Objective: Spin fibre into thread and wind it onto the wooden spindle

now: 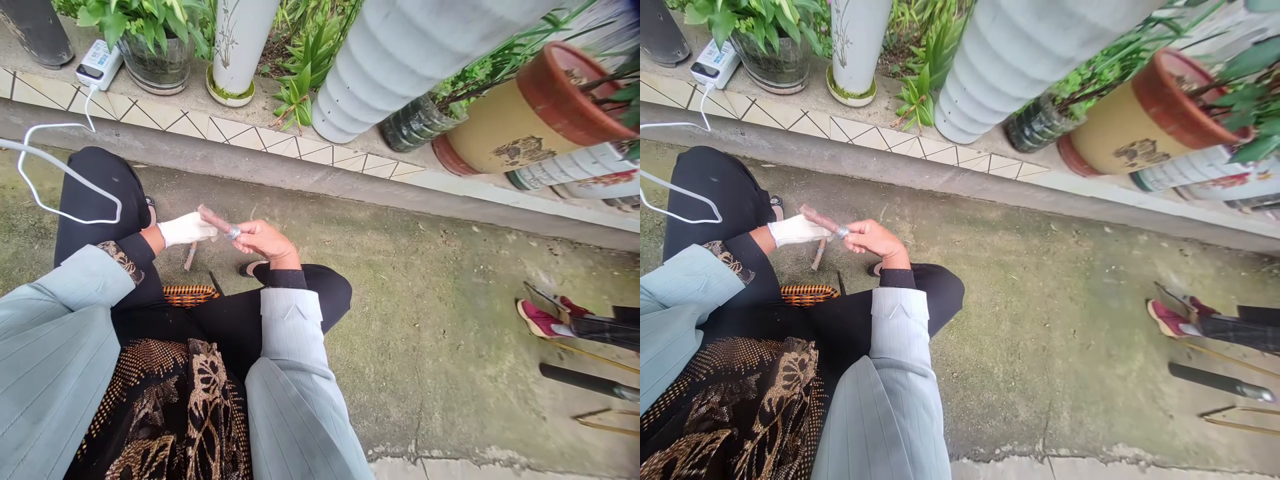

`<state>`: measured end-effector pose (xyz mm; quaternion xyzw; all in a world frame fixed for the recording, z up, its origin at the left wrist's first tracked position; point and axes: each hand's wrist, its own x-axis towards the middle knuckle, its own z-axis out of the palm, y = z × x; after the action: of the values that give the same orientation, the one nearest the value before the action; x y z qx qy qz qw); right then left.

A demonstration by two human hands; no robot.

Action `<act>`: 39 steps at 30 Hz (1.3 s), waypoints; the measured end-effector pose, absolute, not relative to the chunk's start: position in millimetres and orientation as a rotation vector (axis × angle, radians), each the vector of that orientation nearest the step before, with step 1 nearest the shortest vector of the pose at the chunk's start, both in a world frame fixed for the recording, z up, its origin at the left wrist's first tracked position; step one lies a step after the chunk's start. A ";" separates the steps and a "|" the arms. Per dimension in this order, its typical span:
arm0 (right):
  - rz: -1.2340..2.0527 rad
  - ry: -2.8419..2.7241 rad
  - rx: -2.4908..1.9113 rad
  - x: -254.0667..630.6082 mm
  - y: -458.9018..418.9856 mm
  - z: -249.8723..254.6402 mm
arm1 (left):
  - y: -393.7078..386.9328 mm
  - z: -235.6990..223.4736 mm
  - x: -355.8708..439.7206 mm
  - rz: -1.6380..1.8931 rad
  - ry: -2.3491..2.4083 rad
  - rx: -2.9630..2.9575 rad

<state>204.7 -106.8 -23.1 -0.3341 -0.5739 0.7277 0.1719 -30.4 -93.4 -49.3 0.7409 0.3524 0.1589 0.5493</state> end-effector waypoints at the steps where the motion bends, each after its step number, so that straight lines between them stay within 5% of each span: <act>1: 1.955 -1.589 -1.046 203.2 -105.2 -25.9 | -95.3 -48.8 -28.6 0.328 0.836 1.771; 7: 1.304 -1.934 -2.029 194.5 -93.1 -38.8 | -99.2 -46.0 -25.5 0.072 0.804 2.028; 10: 1.735 -2.284 -1.989 193.9 -96.7 -37.3 | -96.1 -45.2 -30.2 0.089 0.860 2.074; 14: 2.434 -2.108 -1.177 195.1 -107.1 -25.6 | -90.6 -46.8 -34.8 0.224 0.843 1.866; 17: 2.159 -1.705 -0.988 198.3 -109.6 -15.8 | -88.3 -48.5 -33.9 0.331 0.783 1.699; 22: 1.419 -1.108 -1.260 209.0 -99.0 -18.9 | -91.2 -46.9 -31.3 0.309 0.699 1.579; 29: 1.238 -1.648 -2.042 207.5 -88.0 -41.4 | -97.0 -35.0 -31.9 0.172 0.646 1.660; 34: 1.749 -2.230 -1.954 201.3 -94.5 -34.5 | -89.2 -30.1 -37.3 0.363 0.806 1.788; 39: 2.263 -2.155 -1.424 200.3 -102.6 -26.1 | -81.1 -37.3 -41.7 0.437 0.965 1.823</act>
<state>200.3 -102.6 -26.1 -0.4103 -0.6208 0.6519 -0.1459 -41.7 -81.1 -37.3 0.7519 0.3980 0.1803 0.4937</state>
